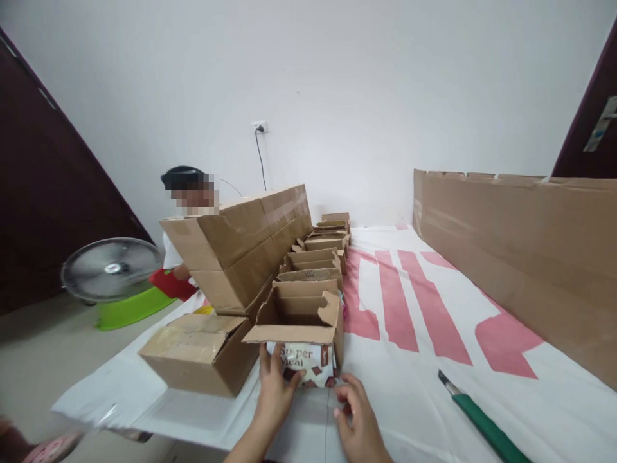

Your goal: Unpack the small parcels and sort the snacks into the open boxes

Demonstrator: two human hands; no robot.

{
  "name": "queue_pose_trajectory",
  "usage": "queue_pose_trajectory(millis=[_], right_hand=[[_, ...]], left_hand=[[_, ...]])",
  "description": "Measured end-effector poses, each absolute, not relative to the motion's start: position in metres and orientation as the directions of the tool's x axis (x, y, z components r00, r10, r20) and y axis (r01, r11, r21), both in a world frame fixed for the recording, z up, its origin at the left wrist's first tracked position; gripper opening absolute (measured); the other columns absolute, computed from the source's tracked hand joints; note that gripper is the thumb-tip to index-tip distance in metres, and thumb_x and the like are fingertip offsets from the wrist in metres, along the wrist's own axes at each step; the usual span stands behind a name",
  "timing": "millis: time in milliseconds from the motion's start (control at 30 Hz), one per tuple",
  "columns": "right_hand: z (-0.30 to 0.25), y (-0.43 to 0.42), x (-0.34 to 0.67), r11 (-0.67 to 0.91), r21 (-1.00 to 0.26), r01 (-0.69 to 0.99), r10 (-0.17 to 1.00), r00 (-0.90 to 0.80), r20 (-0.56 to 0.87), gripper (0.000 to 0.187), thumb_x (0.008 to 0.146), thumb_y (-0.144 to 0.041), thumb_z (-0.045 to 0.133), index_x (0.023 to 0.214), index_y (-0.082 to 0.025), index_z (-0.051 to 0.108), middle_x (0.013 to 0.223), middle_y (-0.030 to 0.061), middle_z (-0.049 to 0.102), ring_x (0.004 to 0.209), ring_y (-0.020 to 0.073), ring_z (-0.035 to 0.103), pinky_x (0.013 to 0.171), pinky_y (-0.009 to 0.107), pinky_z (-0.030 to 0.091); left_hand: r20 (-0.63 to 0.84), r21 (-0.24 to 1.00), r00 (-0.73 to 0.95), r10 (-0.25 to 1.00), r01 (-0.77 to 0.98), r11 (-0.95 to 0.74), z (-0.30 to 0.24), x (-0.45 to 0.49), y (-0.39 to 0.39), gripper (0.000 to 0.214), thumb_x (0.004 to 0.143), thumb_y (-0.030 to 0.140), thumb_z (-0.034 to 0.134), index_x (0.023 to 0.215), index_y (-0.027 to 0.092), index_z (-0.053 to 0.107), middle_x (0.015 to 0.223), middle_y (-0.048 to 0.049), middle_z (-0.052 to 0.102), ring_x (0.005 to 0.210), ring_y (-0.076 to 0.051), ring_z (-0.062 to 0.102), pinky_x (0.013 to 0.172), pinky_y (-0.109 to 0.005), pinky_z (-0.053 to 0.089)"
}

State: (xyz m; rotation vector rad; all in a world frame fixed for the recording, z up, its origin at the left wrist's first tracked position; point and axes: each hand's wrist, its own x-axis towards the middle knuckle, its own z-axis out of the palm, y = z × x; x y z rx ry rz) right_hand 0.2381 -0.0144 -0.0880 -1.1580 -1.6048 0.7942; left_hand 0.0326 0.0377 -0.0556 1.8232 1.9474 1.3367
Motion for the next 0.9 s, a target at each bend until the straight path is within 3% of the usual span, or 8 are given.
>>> queue_pose_trajectory(millis=[200, 500, 600, 733, 900], right_hand=[[-0.093, -0.017, 0.236, 0.359, -0.892, 0.274, 0.93, -0.018, 0.368, 0.021, 0.085, -0.027, 0.052, 0.103, -0.022, 0.062, 0.128, 0.0124, 0.057, 0.09, 0.0197, 0.066, 0.08, 0.031, 0.056], [-0.092, -0.019, 0.235, 0.393, -0.868, 0.303, 0.918, -0.08, 0.387, 0.022, 0.085, -0.021, 0.05, 0.106, -0.023, 0.059, 0.122, 0.0109, 0.056, 0.085, 0.0174, 0.065, 0.077, 0.03, 0.056], [-0.091, -0.021, 0.235, 0.4, -0.859, 0.32, 0.915, -0.085, 0.394, 0.022, 0.087, -0.022, 0.049, 0.107, -0.022, 0.058, 0.121, 0.0114, 0.056, 0.085, 0.0173, 0.064, 0.077, 0.031, 0.055], [-0.088, -0.022, 0.237, 0.408, -0.845, 0.346, 0.912, -0.109, 0.396, 0.021, 0.09, -0.025, 0.046, 0.108, -0.022, 0.056, 0.119, 0.0123, 0.056, 0.085, 0.0176, 0.064, 0.076, 0.031, 0.055], [-0.088, -0.022, 0.24, 0.425, -0.83, 0.361, 0.905, -0.149, 0.399, 0.022, 0.091, -0.027, 0.045, 0.109, -0.021, 0.056, 0.117, 0.0125, 0.056, 0.085, 0.0177, 0.064, 0.077, 0.031, 0.055]], left_hand=[[0.445, 0.681, -0.215, 0.869, 0.712, -0.172, -0.048, 0.035, 0.077, 0.071, 0.071, 0.016, 0.067, 0.137, 0.018, 0.039, 0.159, -0.0169, 0.0, 0.147, -0.035, 0.008, 0.117, -0.05, 0.022], [0.379, 0.707, -0.191, 0.905, 0.691, -0.15, -0.039, 0.037, 0.114, 0.078, 0.073, 0.019, 0.068, 0.143, 0.025, 0.034, 0.16, -0.0109, -0.006, 0.147, -0.032, 0.007, 0.117, -0.045, 0.023], [0.375, 0.7, -0.223, 0.9, 0.704, -0.117, -0.036, 0.043, 0.107, 0.083, 0.074, 0.019, 0.067, 0.147, 0.024, 0.027, 0.16, -0.0142, -0.008, 0.147, -0.035, 0.006, 0.116, -0.048, 0.024], [0.508, 0.586, -0.228, 0.83, 0.799, -0.139, -0.019, 0.053, 0.076, 0.077, 0.077, 0.013, 0.062, 0.145, 0.018, 0.028, 0.158, -0.0207, 0.0, 0.146, -0.04, 0.008, 0.113, -0.058, 0.024], [0.774, 0.285, 0.121, 0.622, 0.811, -0.512, 0.026, 0.03, 0.024, 0.055, 0.086, 0.017, 0.055, 0.137, 0.024, 0.037, 0.152, -0.0155, 0.026, 0.144, -0.03, 0.024, 0.112, -0.052, 0.032]])
